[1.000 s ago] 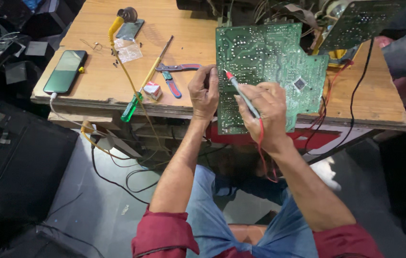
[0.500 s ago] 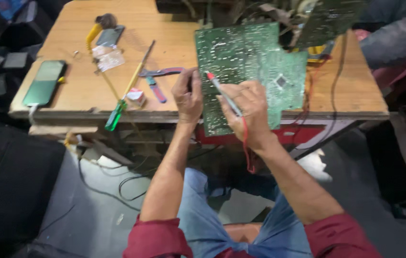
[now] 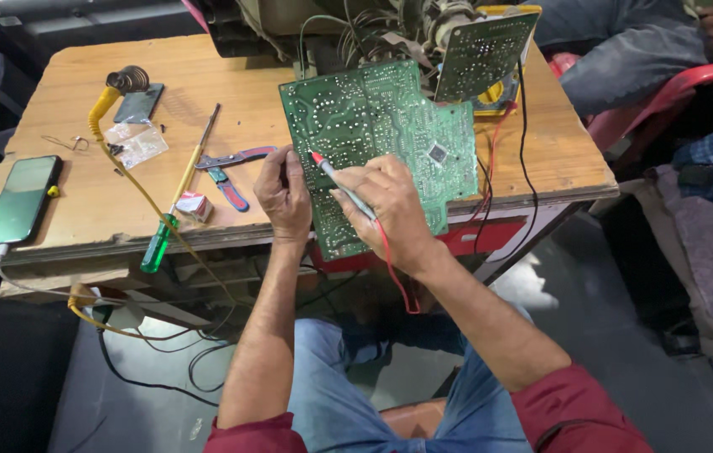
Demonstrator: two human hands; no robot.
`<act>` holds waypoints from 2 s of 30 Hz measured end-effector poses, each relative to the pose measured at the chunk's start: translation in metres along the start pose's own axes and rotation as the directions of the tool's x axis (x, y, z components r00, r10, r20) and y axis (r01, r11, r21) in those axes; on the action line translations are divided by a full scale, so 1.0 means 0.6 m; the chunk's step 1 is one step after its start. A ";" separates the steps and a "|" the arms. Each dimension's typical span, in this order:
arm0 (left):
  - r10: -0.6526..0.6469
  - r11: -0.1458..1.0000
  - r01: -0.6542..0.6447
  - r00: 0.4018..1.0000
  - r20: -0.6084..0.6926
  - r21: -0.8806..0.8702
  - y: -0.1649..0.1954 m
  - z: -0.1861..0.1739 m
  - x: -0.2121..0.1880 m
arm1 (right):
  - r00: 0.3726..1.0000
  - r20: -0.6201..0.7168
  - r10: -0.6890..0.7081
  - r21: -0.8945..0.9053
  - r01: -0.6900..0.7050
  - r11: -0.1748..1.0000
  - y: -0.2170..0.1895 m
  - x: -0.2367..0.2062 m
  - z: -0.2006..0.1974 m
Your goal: The person sits at a repair bench and tests a large green circuit board using a multimeter, touching the red and black probes to various points on the board. They reposition the board, adjust the multimeter, and continue probing different solder points across the board.
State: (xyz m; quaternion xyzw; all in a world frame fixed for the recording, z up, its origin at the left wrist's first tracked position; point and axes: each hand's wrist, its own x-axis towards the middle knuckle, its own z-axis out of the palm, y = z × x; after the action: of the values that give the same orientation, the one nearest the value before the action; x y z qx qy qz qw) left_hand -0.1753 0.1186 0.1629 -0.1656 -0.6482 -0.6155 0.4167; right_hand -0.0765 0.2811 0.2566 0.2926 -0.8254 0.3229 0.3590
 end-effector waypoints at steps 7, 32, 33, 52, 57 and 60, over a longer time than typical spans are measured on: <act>-0.013 1.000 0.013 1.000 0.003 -0.011 0.009 0.001 0.000 | 1.000 -0.005 -0.025 -0.022 0.025 0.999 -0.007 0.000 -0.003; -0.001 1.000 0.001 1.000 0.008 -0.019 0.013 0.000 0.001 | 1.000 0.019 -0.017 -0.027 0.018 0.999 -0.010 -0.001 -0.004; -0.007 1.000 0.007 1.000 0.008 -0.018 0.012 0.000 0.001 | 1.000 0.018 -0.021 -0.029 0.021 0.999 -0.009 0.000 -0.003; -0.058 0.998 0.058 0.998 0.010 0.006 0.015 -0.001 -0.001 | 0.999 -0.007 -0.049 -0.038 0.049 0.998 0.000 -0.005 0.008; 0.005 1.000 -0.005 1.000 -0.013 -0.002 0.007 0.001 0.001 | 0.998 -0.007 -0.059 -0.046 0.059 0.997 -0.002 -0.006 0.010; -0.040 0.999 0.040 0.999 -0.020 -0.005 0.006 0.002 0.001 | 0.998 -0.050 -0.031 -0.038 0.029 0.999 -0.003 -0.009 0.005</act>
State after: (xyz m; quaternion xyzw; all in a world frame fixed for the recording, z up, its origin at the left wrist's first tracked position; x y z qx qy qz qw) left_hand -0.1734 0.1204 0.1656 -0.1472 -0.6458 -0.6267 0.4106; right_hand -0.0734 0.2793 0.2512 0.2900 -0.8174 0.3095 0.3898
